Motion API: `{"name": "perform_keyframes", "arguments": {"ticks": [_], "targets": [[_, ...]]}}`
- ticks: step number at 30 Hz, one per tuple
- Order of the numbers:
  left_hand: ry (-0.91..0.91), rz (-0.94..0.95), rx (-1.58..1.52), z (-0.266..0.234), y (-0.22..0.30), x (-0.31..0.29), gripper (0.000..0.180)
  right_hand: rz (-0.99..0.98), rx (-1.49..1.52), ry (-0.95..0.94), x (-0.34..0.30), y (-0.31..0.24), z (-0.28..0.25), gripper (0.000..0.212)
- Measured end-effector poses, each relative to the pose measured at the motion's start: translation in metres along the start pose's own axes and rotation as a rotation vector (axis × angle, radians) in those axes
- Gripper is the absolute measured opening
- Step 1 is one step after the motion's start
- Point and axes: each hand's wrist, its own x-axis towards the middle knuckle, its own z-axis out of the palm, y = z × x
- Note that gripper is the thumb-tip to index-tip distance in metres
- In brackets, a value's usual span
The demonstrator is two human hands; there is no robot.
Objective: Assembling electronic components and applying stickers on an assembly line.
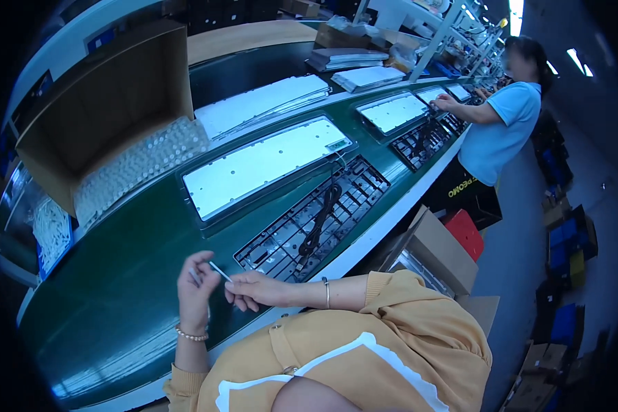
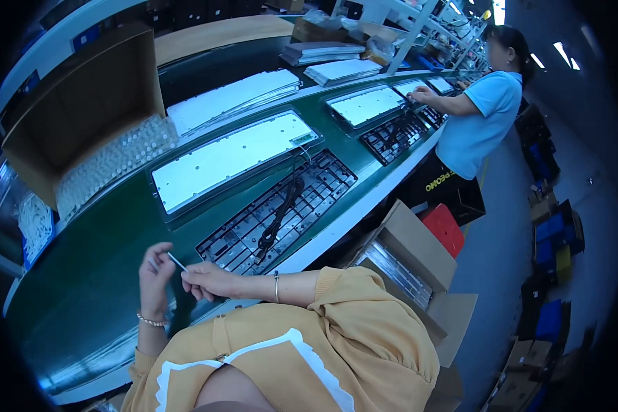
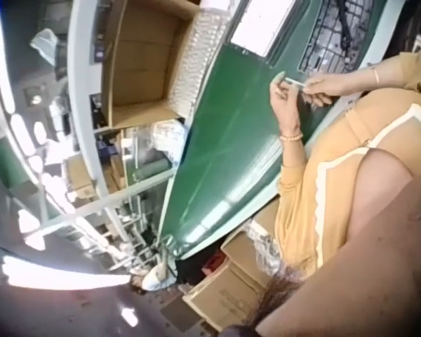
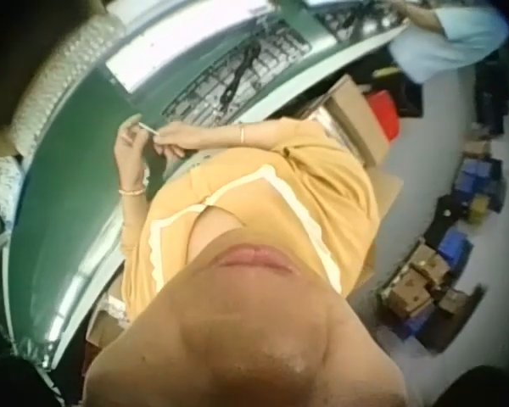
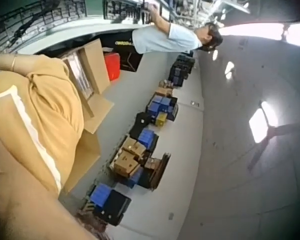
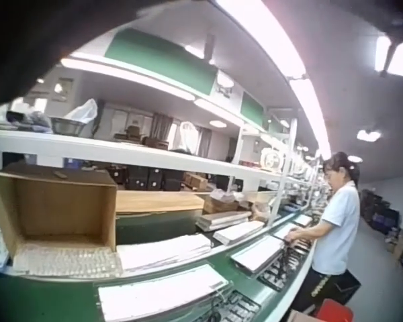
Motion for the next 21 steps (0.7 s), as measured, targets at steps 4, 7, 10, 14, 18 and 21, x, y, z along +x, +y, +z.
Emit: {"name": "perform_keyframes", "arguments": {"ticks": [4, 7, 10, 14, 18, 21], "targets": [[-0.238, -0.230, 0.110, -0.029, 0.009, -0.058, 0.013, 0.032, -0.022, 0.026, -0.012, 0.014, 0.067, 0.023], [-0.198, -0.109, 0.225, -0.064, -0.009, -0.073, 0.016, 0.061, -0.218, 0.027, -0.010, 0.025, 0.107, 0.021], [-0.090, -0.210, 0.102, -0.100, 0.001, -0.078, 0.020, -0.130, -0.523, 0.006, 0.007, 0.050, 0.137, 0.018], [0.169, -0.047, 0.149, -0.142, 0.001, -0.083, 0.016, -0.303, -0.810, -0.018, 0.041, 0.069, 0.167, 0.014], [0.153, -0.037, 0.300, -0.186, -0.011, -0.082, 0.013, -0.281, -0.750, 0.028, 0.077, 0.076, 0.193, 0.011], [-0.019, 0.196, 0.503, -0.226, -0.041, -0.076, 0.011, -0.353, -0.692, 0.041, 0.100, 0.083, 0.214, 0.009]]}}
